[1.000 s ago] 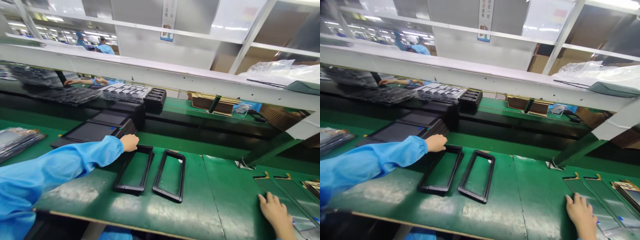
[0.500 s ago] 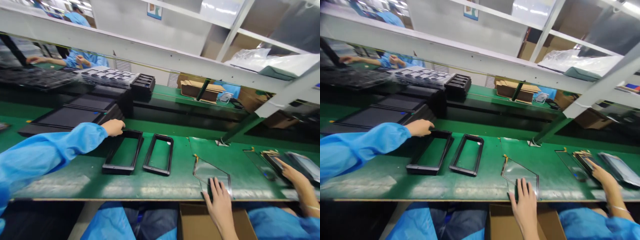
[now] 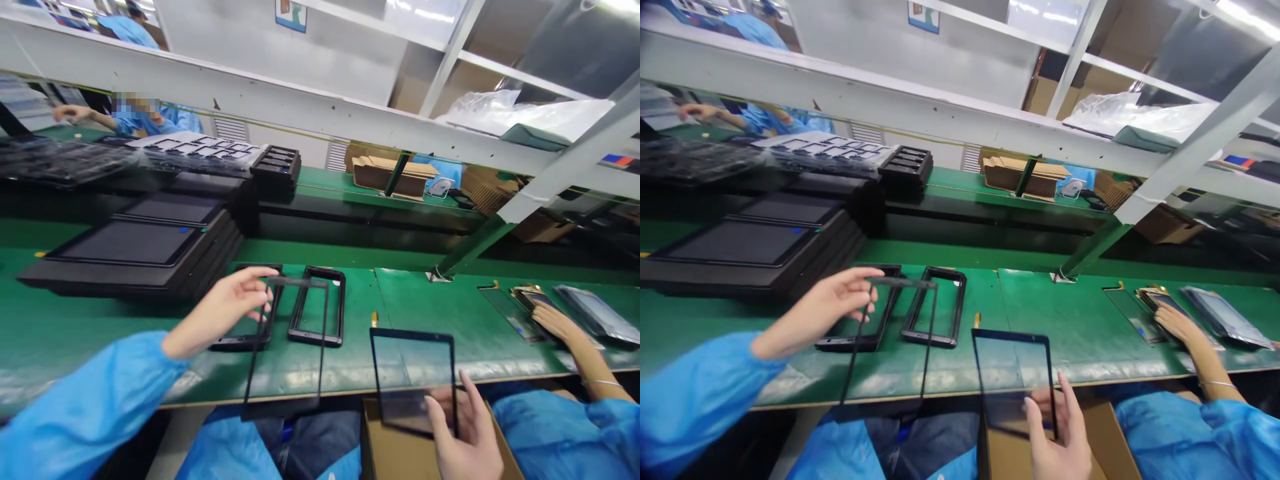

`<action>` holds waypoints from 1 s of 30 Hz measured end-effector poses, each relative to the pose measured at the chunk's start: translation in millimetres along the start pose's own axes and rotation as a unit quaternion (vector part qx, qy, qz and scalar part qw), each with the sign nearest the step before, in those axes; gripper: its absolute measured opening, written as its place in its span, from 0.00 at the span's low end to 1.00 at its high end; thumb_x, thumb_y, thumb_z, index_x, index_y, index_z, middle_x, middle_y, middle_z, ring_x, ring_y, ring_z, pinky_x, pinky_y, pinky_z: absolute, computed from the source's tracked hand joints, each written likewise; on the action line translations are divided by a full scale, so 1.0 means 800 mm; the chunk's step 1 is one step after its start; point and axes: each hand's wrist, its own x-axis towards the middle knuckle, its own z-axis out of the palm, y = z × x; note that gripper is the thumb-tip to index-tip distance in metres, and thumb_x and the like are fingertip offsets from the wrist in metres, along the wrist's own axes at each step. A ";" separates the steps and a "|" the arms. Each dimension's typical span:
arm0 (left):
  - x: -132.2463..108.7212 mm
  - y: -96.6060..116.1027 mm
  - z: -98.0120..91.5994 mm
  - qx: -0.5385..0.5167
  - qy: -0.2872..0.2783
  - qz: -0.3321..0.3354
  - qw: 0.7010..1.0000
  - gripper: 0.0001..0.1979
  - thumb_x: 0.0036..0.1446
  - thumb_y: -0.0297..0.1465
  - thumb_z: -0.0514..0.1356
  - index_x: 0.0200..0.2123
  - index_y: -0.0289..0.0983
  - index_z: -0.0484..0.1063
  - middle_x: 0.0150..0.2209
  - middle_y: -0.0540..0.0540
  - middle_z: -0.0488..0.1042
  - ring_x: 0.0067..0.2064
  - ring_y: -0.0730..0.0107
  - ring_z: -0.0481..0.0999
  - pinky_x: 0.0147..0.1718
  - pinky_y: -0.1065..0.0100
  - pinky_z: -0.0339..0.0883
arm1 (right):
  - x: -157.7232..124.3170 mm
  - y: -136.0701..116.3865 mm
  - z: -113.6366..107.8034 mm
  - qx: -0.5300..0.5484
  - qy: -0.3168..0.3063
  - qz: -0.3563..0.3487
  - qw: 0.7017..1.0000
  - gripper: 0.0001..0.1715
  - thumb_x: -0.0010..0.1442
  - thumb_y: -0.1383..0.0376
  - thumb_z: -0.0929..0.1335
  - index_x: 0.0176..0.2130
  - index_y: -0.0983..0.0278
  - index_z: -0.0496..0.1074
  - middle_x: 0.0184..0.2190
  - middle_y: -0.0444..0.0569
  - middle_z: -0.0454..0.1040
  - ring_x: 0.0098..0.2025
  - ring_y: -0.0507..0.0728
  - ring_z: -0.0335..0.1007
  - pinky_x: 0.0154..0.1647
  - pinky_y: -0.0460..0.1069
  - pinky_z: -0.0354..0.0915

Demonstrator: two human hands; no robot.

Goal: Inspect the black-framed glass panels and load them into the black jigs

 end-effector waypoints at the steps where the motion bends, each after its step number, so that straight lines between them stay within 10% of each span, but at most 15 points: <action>1: -0.011 -0.009 0.016 -0.025 -0.004 -0.003 1.000 0.22 0.54 0.33 0.73 0.53 0.40 0.81 0.35 0.48 0.80 0.32 0.67 0.82 0.29 0.71 0.79 | -0.008 -0.014 0.014 0.047 -0.023 0.038 0.998 0.47 0.54 0.52 0.81 0.67 0.57 0.71 0.38 0.48 0.82 0.34 0.60 0.79 0.40 0.55 0.80; 9: -0.051 -0.043 0.072 -0.087 0.005 0.043 0.995 0.20 0.56 0.29 0.71 0.53 0.39 0.86 0.33 0.46 0.83 0.32 0.67 0.81 0.31 0.71 0.79 | -0.076 -0.069 0.110 0.215 -0.141 0.206 0.944 0.41 0.50 0.52 0.84 0.59 0.60 0.79 0.35 0.45 0.78 0.24 0.51 0.71 0.23 0.45 0.69; 17: -0.063 -0.043 0.070 -0.043 -0.005 0.105 0.994 0.17 0.59 0.27 0.70 0.50 0.46 0.88 0.35 0.47 0.81 0.36 0.68 0.80 0.37 0.72 0.78 | -0.080 -0.063 0.117 0.214 -0.151 0.217 0.940 0.40 0.53 0.53 0.83 0.61 0.57 0.77 0.36 0.43 0.77 0.24 0.49 0.71 0.23 0.43 0.68; 30: -0.068 -0.062 0.077 -0.155 -0.037 -0.035 0.987 0.24 0.55 0.34 0.75 0.56 0.41 0.85 0.33 0.45 0.81 0.32 0.68 0.78 0.29 0.72 0.77 | -0.096 -0.065 0.128 0.173 -0.117 0.193 0.959 0.44 0.56 0.54 0.81 0.67 0.59 0.73 0.39 0.49 0.80 0.29 0.54 0.75 0.27 0.46 0.73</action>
